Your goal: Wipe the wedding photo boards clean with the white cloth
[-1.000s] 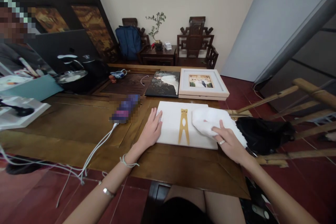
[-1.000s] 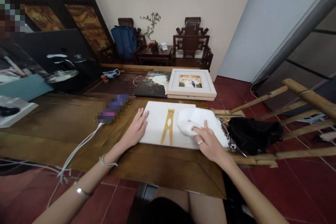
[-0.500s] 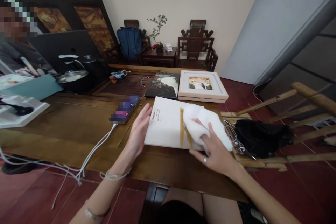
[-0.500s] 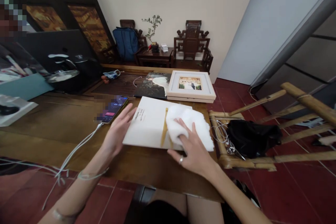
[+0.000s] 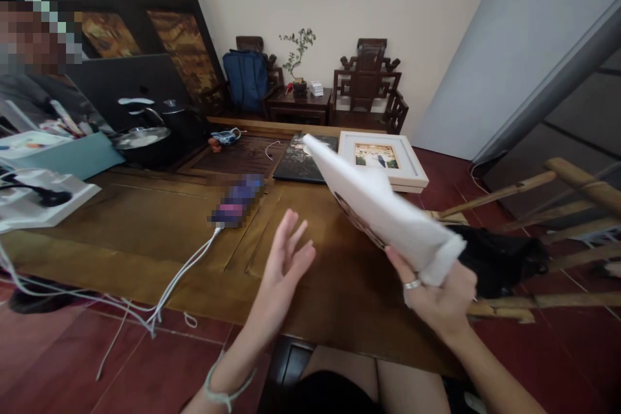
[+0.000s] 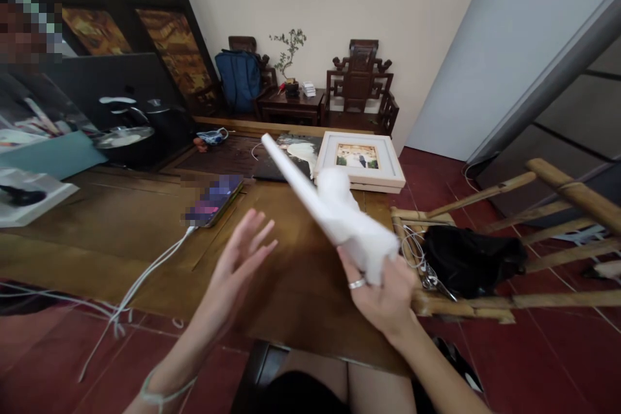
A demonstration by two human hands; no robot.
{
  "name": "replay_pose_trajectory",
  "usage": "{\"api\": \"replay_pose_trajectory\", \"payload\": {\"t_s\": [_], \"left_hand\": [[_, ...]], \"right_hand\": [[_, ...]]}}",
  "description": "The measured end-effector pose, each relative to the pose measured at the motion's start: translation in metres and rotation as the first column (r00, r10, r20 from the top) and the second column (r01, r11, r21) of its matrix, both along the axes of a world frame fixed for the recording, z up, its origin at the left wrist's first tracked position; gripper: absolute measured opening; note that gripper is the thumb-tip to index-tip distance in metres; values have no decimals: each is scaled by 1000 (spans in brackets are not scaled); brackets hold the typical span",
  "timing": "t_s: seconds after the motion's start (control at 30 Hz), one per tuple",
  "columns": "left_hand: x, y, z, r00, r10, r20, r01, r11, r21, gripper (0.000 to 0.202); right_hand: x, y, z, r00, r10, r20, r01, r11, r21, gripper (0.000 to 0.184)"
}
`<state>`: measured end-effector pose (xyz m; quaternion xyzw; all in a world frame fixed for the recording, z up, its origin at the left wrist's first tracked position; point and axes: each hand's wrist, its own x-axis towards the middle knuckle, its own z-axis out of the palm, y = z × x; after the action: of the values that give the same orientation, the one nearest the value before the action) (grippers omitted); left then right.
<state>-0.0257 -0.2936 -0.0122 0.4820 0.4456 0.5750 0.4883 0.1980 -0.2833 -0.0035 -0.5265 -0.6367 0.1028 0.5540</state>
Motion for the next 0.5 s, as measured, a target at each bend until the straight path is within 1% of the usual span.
{"api": "replay_pose_trajectory", "payload": {"t_s": [0.03,0.07,0.1,0.13,0.2,0.23,0.27,0.3,0.33,0.43,0.47,0.5], "left_hand": [[4,0,-12,995,5,95,6,993,-115,74],[8,-1,-22,981,13,196,32,974,-225,75],[12,-2,-29,956,13,292,76,953,-294,73],[16,-3,-33,923,-1,385,133,939,-316,68],[22,-7,-35,853,-60,518,243,925,-293,56],[23,-9,-33,834,-77,547,269,922,-280,48],[24,-11,-31,829,-73,554,268,922,-281,40],[24,-13,-29,836,-47,547,247,922,-297,35],[23,-16,-28,845,-9,535,215,921,-325,34],[18,-25,-27,848,91,521,151,903,-403,47],[16,-29,-28,845,106,523,146,897,-417,50],[14,-33,-29,842,118,526,141,893,-426,50]], "right_hand": [[3,1,2,994,-73,-86,76,997,30,13],[4,3,5,978,-111,-179,121,992,41,15],[4,4,7,952,-111,-286,123,992,22,18],[3,5,10,914,-96,-395,100,995,-10,21],[0,6,12,813,-59,-580,9,996,-88,24],[-1,6,13,761,-47,-647,-49,990,-129,26],[-2,6,13,720,-37,-693,-113,979,-169,29],[-2,6,12,694,-23,-720,-184,960,-209,31],[-2,5,11,688,-1,-726,-255,936,-244,32],[7,8,10,745,115,-657,-416,850,-323,28],[12,11,10,761,150,-631,-442,832,-335,33],[18,15,11,771,162,-616,-445,829,-339,39]]}}
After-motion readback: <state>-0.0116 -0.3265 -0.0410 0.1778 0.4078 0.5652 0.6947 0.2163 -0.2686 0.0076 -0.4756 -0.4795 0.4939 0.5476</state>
